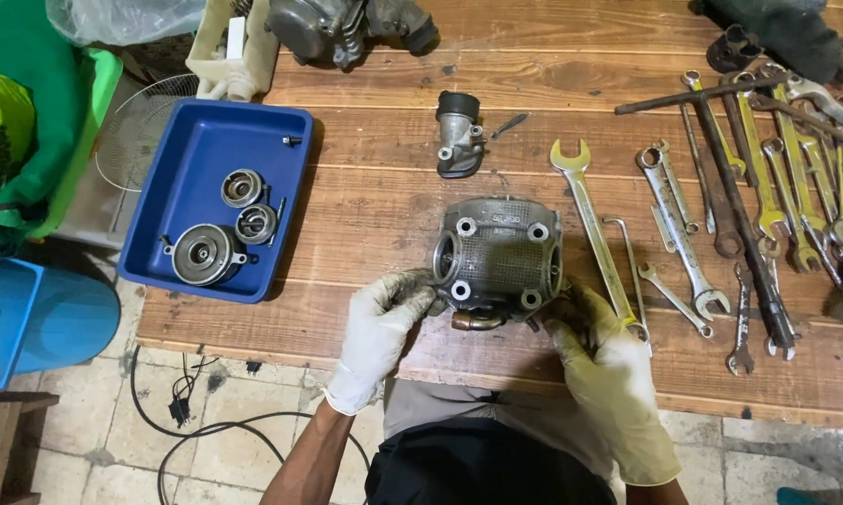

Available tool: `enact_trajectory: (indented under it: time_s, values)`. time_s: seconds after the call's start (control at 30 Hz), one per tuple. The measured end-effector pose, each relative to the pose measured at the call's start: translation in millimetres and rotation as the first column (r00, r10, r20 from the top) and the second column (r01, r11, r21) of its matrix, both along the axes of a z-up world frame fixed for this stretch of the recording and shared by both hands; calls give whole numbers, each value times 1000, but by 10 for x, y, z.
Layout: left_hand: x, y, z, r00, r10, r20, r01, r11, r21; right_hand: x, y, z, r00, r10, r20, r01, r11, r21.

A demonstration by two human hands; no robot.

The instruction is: Disassembling and inspecting a motorcycle engine component on a wooden workbench using various hand tools.

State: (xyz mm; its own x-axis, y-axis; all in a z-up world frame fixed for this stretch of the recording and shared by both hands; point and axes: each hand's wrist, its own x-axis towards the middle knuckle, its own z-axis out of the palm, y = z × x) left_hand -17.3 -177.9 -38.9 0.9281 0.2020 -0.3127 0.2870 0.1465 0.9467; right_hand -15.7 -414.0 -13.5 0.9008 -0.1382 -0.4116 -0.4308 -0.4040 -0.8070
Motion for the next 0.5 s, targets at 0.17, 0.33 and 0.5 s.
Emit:
enact_trajectory:
  time_s: [0.17, 0.33, 0.5]
  values:
    - [-32, -1, -98, 1000, -17, 7, 17, 995, 102, 13, 0, 0, 999, 24, 24, -22, 998, -57]
    - [-103, -3, -344, 980, -120, 156, 118, 993, 20, 52, -36, -34, 999, 54, 4, -51, 973, -224]
    - [-126, 3, -244, 971, -187, 147, 176, 981, 81, 39, -64, -251, 988, 41, 147, -11, 979, -203]
